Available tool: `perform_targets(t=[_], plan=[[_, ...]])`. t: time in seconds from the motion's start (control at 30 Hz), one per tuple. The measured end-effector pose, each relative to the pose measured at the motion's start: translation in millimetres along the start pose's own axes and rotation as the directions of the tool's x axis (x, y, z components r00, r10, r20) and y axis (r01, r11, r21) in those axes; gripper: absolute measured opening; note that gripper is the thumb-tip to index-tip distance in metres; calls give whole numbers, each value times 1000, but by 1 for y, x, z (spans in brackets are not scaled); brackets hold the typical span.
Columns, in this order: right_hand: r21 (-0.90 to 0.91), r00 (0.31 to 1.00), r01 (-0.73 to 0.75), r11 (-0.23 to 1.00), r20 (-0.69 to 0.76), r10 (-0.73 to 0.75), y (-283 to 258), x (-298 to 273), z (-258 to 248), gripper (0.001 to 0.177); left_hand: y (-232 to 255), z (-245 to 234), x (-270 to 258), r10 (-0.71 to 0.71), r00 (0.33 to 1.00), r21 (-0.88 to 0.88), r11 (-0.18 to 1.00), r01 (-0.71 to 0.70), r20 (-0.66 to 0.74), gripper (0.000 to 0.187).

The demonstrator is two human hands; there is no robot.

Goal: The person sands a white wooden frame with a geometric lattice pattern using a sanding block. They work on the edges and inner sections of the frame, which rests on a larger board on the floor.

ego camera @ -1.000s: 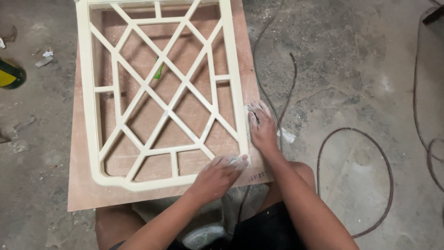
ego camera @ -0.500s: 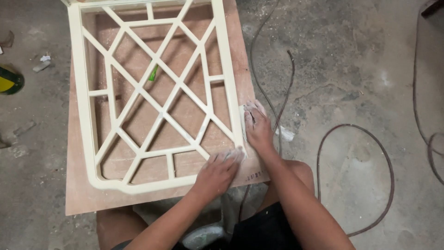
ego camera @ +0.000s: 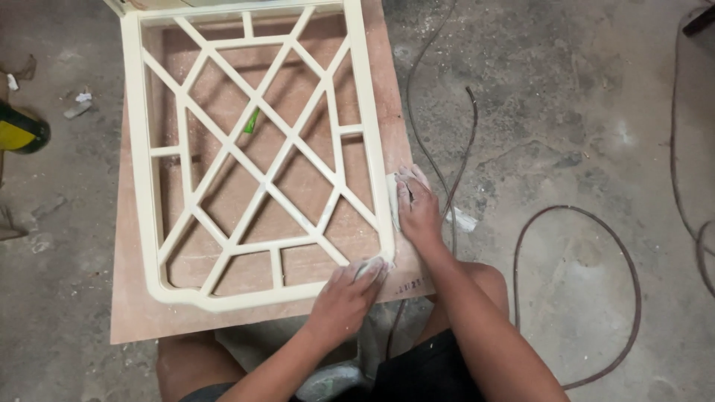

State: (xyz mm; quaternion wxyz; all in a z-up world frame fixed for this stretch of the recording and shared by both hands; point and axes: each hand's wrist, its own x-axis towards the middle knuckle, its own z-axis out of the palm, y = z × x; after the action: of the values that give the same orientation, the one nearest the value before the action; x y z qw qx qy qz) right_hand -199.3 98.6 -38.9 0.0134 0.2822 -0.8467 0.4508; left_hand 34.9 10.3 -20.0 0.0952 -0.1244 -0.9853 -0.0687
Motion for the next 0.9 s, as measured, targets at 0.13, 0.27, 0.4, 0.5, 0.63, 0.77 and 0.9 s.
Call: perform_targets(t=[0.13,0.27,0.4,0.5,0.63,0.77,0.9], plan=[[-11,997,70,997,-21,-71,5,1,4,34,-10,16,23,-24,999,17,1000,23,42,62],[19,997,75,997,-17,-74,3,-1,1,30,1,9,5,-89,993,-115,989,97,73,65],[40,998,69,997,-20,-68,8,3,4,30,0,-12,-24,15,998,-179,984,-26,-62,68],[42,998,65,997,-21,-64,-1,1,0,31,-3,-8,7,-27,997,-133,990,37,76,77],[44,997,75,996,-22,-74,3,0,1,30,-3,7,17,-44,997,-83,996,38,-68,63],[31,997,67,997,-35,-66,1,5,1,33,-4,8,12,-38,999,-91,995,37,-8,73],[12,998,61,998,-31,-61,2,1,2,30,-2,45,21,-67,996,-35,997,65,-57,57]])
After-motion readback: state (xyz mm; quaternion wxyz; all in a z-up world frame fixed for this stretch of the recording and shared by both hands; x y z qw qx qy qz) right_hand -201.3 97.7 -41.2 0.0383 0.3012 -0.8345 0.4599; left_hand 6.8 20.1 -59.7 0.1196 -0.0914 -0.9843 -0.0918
